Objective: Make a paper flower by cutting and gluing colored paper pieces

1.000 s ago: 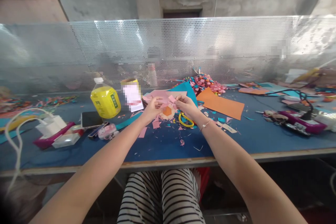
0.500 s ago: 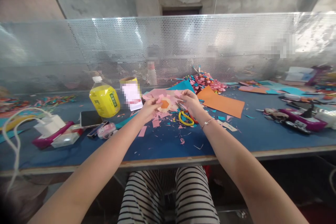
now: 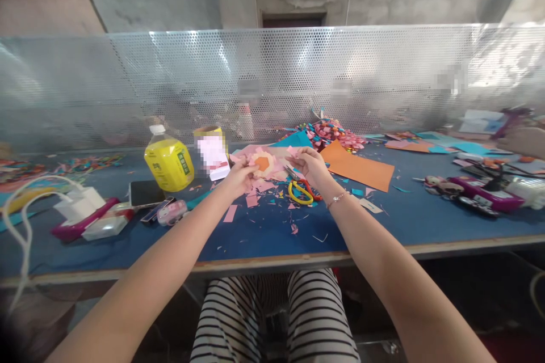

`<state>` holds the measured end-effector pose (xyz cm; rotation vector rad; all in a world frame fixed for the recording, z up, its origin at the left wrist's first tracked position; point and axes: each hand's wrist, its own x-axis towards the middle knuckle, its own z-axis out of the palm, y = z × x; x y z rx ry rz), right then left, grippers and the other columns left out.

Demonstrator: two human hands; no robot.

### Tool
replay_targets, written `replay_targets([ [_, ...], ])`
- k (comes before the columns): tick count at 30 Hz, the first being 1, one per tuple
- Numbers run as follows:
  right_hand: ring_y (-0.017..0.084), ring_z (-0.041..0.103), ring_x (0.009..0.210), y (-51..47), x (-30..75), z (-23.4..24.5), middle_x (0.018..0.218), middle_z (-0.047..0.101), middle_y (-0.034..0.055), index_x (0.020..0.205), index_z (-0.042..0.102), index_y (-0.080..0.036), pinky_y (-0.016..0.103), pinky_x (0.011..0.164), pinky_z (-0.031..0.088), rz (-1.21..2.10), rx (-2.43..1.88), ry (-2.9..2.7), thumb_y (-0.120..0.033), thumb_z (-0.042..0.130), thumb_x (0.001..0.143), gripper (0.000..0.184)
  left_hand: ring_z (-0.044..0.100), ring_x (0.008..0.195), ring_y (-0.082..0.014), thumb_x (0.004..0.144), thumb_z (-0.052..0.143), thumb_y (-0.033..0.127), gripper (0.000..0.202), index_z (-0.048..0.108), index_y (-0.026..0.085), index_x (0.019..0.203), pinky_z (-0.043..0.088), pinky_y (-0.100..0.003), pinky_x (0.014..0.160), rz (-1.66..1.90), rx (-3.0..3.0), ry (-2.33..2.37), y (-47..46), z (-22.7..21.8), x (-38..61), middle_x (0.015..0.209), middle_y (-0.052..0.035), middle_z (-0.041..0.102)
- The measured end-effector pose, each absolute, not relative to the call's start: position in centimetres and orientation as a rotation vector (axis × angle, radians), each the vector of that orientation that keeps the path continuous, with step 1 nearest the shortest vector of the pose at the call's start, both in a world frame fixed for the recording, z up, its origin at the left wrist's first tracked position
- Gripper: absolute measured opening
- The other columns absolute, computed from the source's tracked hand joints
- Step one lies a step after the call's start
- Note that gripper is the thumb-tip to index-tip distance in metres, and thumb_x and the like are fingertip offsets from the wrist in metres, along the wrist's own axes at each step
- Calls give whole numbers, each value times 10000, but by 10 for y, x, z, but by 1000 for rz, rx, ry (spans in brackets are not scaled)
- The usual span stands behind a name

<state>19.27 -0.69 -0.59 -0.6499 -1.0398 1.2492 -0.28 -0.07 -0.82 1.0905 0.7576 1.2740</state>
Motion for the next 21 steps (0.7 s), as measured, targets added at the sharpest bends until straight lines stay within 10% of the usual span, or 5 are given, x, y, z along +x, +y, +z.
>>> replay_targets([
  [21, 88, 596, 657, -4, 181, -18, 682, 611, -4, 654, 588, -174, 204, 663, 504, 1262, -814, -1217, -283, 758, 512, 247, 606, 654, -93, 604, 660, 34, 283, 494, 140, 807, 507, -245, 667, 1189, 1122, 760, -4, -12, 2, 756, -17, 622],
])
